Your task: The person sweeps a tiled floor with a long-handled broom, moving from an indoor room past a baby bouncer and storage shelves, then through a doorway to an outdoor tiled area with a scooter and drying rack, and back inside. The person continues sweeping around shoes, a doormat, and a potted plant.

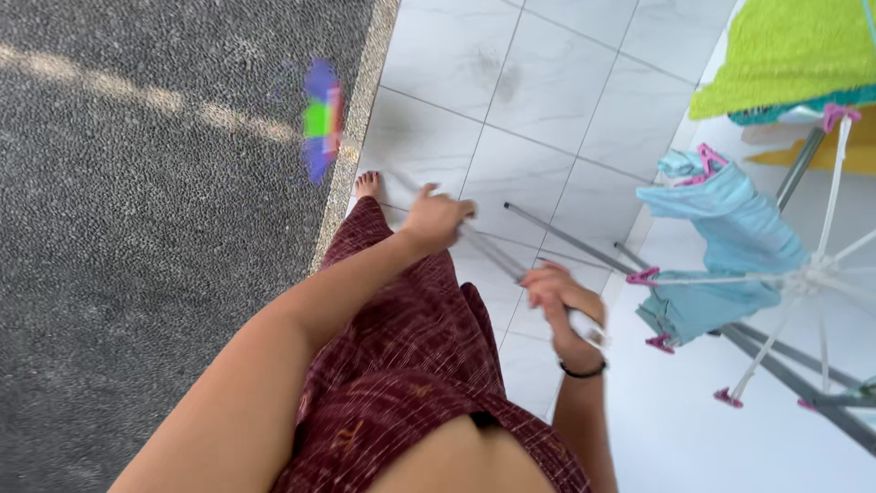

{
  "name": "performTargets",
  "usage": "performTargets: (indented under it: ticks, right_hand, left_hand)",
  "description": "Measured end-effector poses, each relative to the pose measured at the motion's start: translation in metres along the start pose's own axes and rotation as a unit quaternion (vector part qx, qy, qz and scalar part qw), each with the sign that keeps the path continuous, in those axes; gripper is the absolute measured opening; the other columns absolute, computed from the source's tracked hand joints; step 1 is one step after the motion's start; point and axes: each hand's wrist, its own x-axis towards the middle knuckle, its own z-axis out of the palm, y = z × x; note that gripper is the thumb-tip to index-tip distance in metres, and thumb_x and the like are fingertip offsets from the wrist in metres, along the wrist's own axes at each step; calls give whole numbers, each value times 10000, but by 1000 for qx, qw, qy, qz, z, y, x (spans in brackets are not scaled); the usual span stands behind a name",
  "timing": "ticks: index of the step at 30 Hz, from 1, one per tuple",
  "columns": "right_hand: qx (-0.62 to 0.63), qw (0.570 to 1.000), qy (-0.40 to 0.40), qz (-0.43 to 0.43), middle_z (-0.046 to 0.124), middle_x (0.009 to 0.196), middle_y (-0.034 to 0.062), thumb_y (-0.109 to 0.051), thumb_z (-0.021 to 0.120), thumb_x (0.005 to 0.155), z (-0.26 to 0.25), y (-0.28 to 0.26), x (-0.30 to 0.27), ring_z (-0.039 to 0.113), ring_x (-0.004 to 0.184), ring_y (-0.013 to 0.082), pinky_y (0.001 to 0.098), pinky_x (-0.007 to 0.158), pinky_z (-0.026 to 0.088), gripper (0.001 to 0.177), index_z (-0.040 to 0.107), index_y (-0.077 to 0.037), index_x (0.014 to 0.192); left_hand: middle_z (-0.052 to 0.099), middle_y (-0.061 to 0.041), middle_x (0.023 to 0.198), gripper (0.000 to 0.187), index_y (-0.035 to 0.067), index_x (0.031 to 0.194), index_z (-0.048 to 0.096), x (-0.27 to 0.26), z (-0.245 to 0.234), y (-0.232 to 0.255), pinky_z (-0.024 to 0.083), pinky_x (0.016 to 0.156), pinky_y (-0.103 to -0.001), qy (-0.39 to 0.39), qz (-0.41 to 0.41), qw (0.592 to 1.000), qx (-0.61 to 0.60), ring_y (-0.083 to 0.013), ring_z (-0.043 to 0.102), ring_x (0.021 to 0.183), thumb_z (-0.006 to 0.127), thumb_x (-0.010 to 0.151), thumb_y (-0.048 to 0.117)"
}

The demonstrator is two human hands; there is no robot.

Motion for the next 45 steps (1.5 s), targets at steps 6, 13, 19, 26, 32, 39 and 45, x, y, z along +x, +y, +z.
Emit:
performTargets:
  ticks: [6, 13, 19, 26, 32, 39, 45]
  right_hand:
    - [-247, 967, -2, -62, 644, 751, 61, -117, 720, 861, 33, -62, 30, 686, 807, 245, 451, 992, 500, 226, 571, -62, 701]
    - [-143, 987, 69, 15, 608, 750, 101, -122, 702, 920, 101, -13, 61, 660, 831, 282, 393, 845, 548, 262, 548, -18, 736]
    - [102, 974, 166, 111, 641, 876, 78, -201, 424, 1107, 91, 48, 23, 653, 1064, 272, 485, 1067, 474, 368, 576, -26, 821]
    - [192, 944, 261, 68, 528, 848, 83, -159, 386, 1160, 42, 21, 29, 578, 1051, 273, 481, 1063, 440, 401, 483, -26, 794]
    - [-32, 976, 214, 26, 566, 832, 71, -143, 481, 1029, 23, -52, 59, 614, 981, 271, 424, 926, 483, 267, 502, -36, 785]
    - [-268, 959, 90, 9, 639, 837, 124, -17, 746, 796, 16, -16, 177, 643, 877, 322, 432, 843, 477, 194, 552, -26, 793]
    - [-4, 986, 150, 73, 665, 919, 86, -13, 599, 979, -8, 70, 240, 615, 829, 181, 321, 762, 490, 133, 571, 13, 852]
  left_hand:
    - [692, 67, 896, 221, 248, 1001, 667, 85, 32, 51, 309, 1121, -599, 81, 241, 956, -146, -188, 659, 1094, 677, 835, 102]
    - [706, 95, 992, 137, 315, 954, 696, 88, 46, -47, 324, 1069, -634, 53, 242, 968, -48, -158, 642, 1080, 691, 875, 203]
    - [698, -3, 756, 95, 214, 995, 655, 52, -22, -93, 339, 1141, -557, -139, 84, 980, 114, -213, 724, 823, 564, 1020, 226]
    - [691, -7, 744, 100, 186, 992, 654, 77, -76, -16, 330, 1138, -550, -106, 116, 982, 103, -235, 705, 823, 555, 998, 176]
    - [710, -3, 817, 154, 238, 1064, 694, 131, -56, 39, 291, 1129, -591, -29, 243, 969, 37, -230, 697, 923, 624, 937, 290]
    - [701, 25, 1035, 203, 275, 1005, 735, 254, -9, 9, 534, 927, -435, -96, 340, 929, -109, -241, 682, 1044, 656, 846, 175]
    - [752, 28, 1019, 243, 323, 1065, 734, 309, -80, -77, 507, 992, -455, -149, 134, 978, 55, -215, 699, 1062, 673, 891, 165]
